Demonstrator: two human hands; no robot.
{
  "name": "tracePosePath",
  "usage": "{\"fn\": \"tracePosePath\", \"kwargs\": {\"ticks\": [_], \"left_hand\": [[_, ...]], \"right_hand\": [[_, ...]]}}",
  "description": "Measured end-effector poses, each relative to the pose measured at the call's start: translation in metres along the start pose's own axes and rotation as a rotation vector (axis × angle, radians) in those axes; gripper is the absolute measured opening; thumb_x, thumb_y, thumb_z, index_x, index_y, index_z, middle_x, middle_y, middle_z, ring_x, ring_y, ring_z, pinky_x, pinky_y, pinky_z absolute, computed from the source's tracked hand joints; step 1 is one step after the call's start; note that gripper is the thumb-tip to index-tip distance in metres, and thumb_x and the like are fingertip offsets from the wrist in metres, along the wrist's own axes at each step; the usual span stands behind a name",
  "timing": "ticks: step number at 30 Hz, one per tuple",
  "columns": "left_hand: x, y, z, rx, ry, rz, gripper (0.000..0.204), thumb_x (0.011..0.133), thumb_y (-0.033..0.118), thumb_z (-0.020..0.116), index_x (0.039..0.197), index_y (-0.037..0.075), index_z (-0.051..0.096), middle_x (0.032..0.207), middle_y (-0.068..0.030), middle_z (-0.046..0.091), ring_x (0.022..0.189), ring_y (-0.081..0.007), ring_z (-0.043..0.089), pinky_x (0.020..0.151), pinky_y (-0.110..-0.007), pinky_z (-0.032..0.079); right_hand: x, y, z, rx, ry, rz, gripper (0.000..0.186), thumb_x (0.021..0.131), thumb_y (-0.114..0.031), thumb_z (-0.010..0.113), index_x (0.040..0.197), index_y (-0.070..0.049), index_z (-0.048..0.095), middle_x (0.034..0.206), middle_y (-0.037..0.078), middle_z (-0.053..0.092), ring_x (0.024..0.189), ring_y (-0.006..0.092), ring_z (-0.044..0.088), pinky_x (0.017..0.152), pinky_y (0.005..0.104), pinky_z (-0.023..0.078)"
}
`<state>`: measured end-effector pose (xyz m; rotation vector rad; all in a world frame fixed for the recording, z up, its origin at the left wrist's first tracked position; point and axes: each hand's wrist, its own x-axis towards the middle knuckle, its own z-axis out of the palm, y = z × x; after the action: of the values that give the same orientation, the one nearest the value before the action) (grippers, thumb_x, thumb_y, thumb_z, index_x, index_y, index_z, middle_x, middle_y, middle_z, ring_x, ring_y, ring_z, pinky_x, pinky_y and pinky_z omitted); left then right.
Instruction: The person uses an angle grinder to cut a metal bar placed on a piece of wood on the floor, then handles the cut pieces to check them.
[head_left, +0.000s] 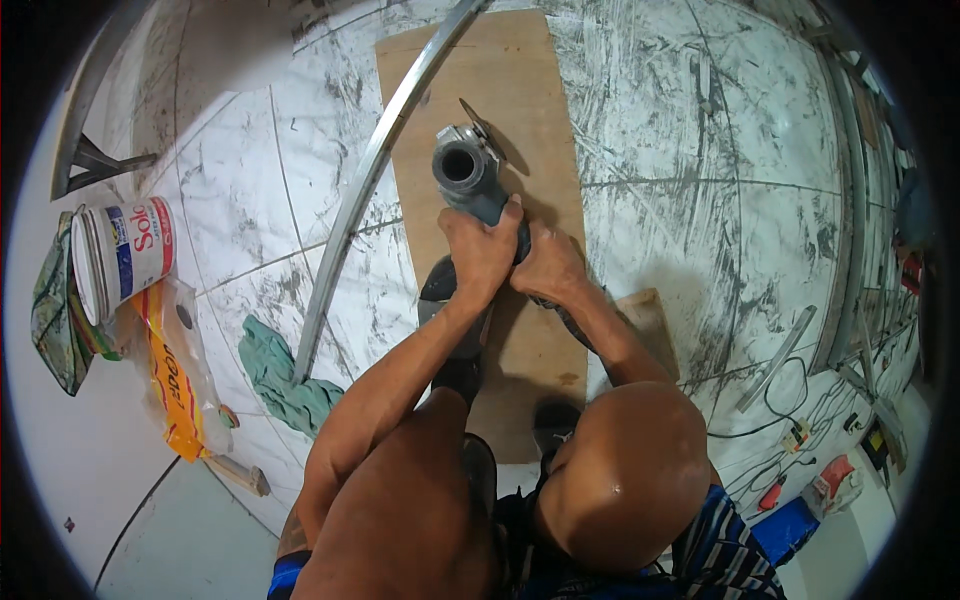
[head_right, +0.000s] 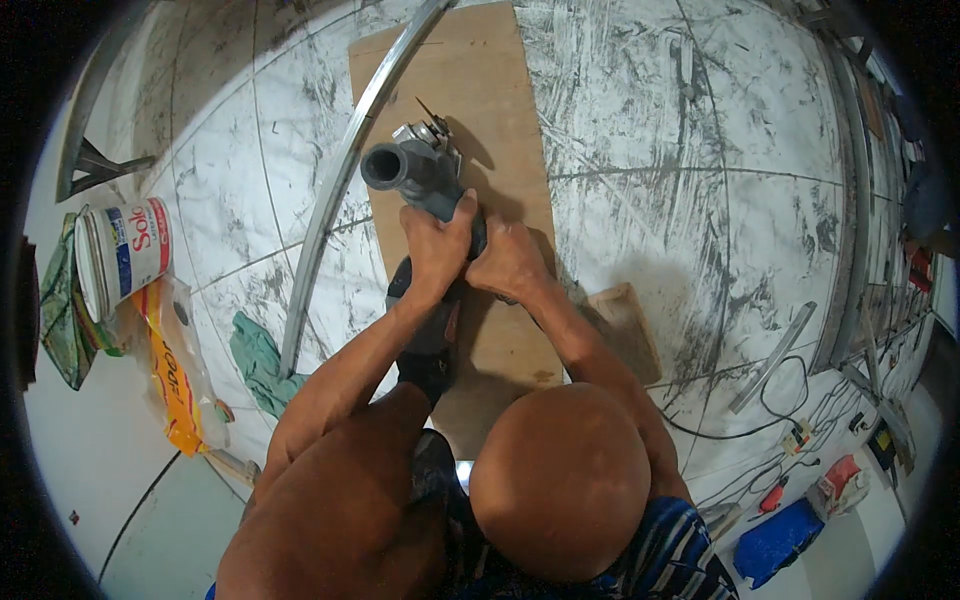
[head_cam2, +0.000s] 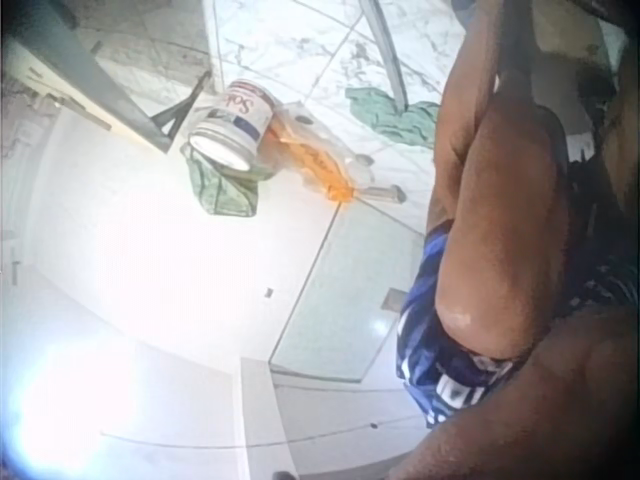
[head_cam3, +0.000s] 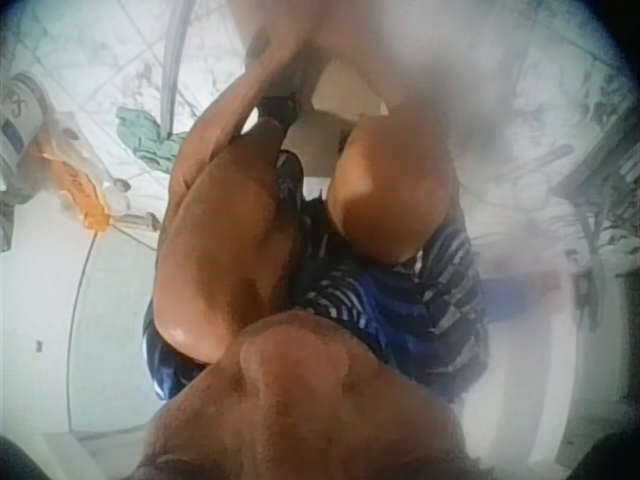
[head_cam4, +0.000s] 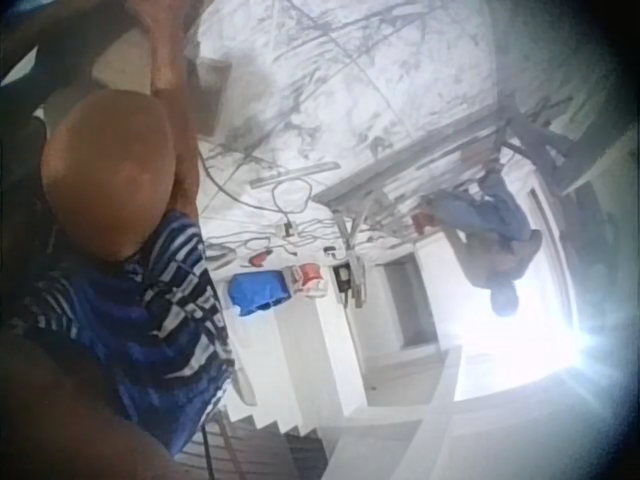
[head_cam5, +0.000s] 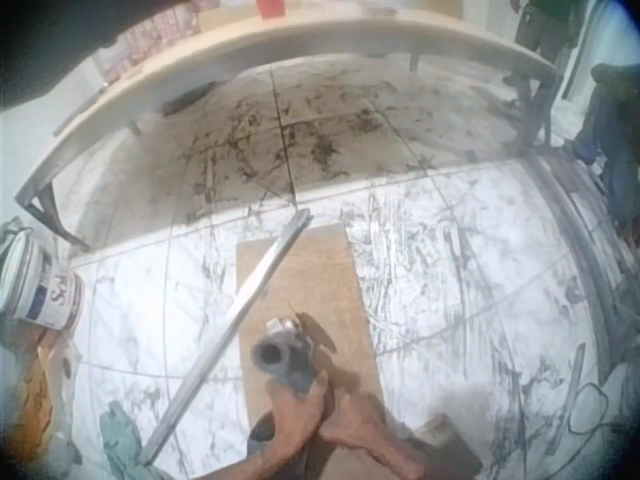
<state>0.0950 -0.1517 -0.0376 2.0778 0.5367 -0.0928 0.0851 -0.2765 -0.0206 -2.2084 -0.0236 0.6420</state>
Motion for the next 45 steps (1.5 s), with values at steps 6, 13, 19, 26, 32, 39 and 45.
{"fn": "tracePosePath", "kwargs": {"ticks": [6,13,19,26,32,39,45], "left_hand": [[0.0,-0.003,0.001,0.006,0.004,-0.044,0.064,0.078,0.041,0.077,0.088,-0.017,0.054,0.095,-0.0331,0.051,0.09,-0.0426,0.054,0.085,-0.049,0.042],[-0.001,-0.002,-0.001,-0.023,-0.019,-0.068,0.065,0.079,0.04,0.078,0.094,-0.018,0.054,0.097,-0.0336,0.051,0.092,-0.0429,0.055,0.087,-0.048,0.043],[0.0,0.006,-0.006,-0.056,-0.012,-0.021,0.051,0.083,0.033,0.077,0.095,-0.014,0.059,0.097,-0.025,0.059,0.089,-0.0332,0.06,0.081,-0.044,0.047],[-0.004,0.053,-0.034,-0.644,-0.141,-0.289,0.021,0.088,0.022,0.073,0.092,0.002,0.067,0.083,0.0002,0.065,0.07,-0.0086,0.058,0.061,-0.025,0.045],[-0.001,0.046,-0.054,-0.727,-0.095,-0.328,0.02,0.086,0.018,0.074,0.096,0.002,0.065,0.089,-0.0024,0.065,0.078,-0.0104,0.06,0.069,-0.026,0.047],[-0.014,0.054,-0.054,-0.608,-0.092,-0.308,0.018,0.085,0.015,0.075,0.093,0.001,0.066,0.085,-0.0021,0.066,0.073,-0.0103,0.06,0.066,-0.026,0.047],[-0.022,0.058,-0.066,-0.57,-0.13,-0.25,0.019,0.084,0.017,0.075,0.091,0.001,0.068,0.084,-0.0023,0.066,0.07,-0.0107,0.06,0.066,-0.027,0.049]], "right_hand": [[0.001,0.0,-0.002,0.003,0.005,0.007,0.045,0.067,-0.008,0.06,0.108,0.011,0.053,0.086,0.038,0.063,0.086,0.0547,0.062,0.078,0.0536,0.052],[-0.002,-0.005,-0.006,-0.01,-0.013,0.021,0.052,0.068,-0.011,0.061,0.114,0.011,0.05,0.085,0.037,0.063,0.086,0.0529,0.064,0.08,0.0525,0.053],[-0.001,-0.002,-0.004,-0.036,0.081,-0.061,0.059,0.067,-0.01,0.062,0.12,0.011,0.047,0.084,0.035,0.064,0.083,0.0511,0.065,0.077,0.0533,0.053],[-0.011,-0.042,-0.007,-0.354,0.27,-0.213,0.064,0.065,-0.013,0.071,0.119,0.008,0.045,0.09,0.025,0.063,0.073,0.0389,0.069,0.064,0.0425,0.058],[-0.019,-0.072,-0.012,-0.457,0.266,-0.244,0.064,0.064,-0.015,0.077,0.117,0.007,0.047,0.092,0.021,0.062,0.076,0.0317,0.069,0.062,0.0374,0.058],[-0.026,-0.061,-0.012,-0.38,0.199,-0.199,0.066,0.066,-0.02,0.078,0.117,0.007,0.047,0.099,0.023,0.061,0.082,0.0355,0.069,0.07,0.0406,0.058],[-0.028,-0.069,-0.024,-0.049,0.039,-0.026,0.066,0.063,-0.026,0.077,0.113,0.008,0.049,0.095,0.027,0.066,0.088,0.0422,0.068,0.079,0.0465,0.056]]}}
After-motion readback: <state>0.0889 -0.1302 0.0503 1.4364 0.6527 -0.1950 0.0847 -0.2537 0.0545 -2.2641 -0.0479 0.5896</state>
